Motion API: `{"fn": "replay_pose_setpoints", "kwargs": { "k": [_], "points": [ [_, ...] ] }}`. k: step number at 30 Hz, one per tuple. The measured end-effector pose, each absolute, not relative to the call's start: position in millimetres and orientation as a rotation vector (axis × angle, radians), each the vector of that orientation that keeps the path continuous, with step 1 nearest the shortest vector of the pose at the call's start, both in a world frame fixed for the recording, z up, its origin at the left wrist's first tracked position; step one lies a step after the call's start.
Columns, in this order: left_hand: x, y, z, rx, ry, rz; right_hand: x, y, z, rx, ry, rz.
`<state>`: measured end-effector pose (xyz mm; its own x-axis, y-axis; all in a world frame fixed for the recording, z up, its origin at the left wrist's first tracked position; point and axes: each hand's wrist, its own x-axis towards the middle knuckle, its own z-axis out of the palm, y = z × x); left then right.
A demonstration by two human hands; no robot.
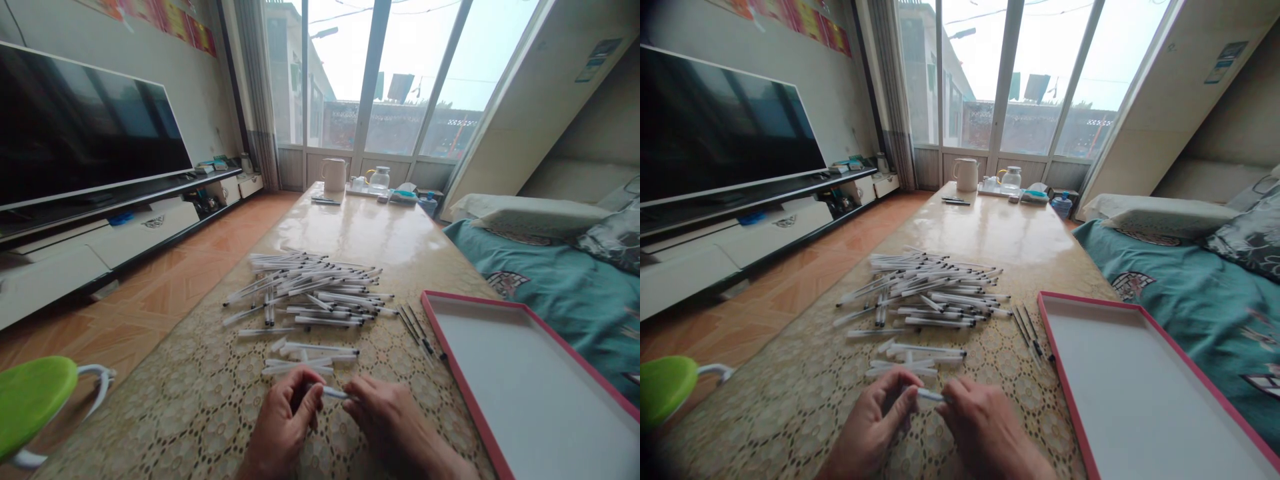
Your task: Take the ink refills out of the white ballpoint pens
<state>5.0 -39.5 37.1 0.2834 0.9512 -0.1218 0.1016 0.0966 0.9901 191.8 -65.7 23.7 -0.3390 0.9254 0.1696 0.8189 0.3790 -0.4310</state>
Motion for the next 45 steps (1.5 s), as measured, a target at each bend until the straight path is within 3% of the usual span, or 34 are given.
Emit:
{"fn": "replay_pose_setpoints", "kwargs": {
  "k": [5, 15, 27, 36, 45],
  "points": [
    [11, -44, 38, 1.312, 1.110, 0.843, 187, -67, 9, -1.475, -2.322, 0.349],
    [6, -30, 25, 0.930, 1.191, 0.937, 210, -65, 30, -1.574, -2.345, -0.113],
    [10, -34, 26, 1.097, 1.137, 1.093, 205, -64, 25, -1.597, -2.025, 0.286],
    [17, -34, 19, 0.955, 0.784, 0.797, 186, -64, 16, -1.371, -2.176, 0.350],
    [8, -30, 33, 0.582, 0.857, 1.139, 209, -63, 21, -1.443, -1.784, 0.755]
  ]
}}
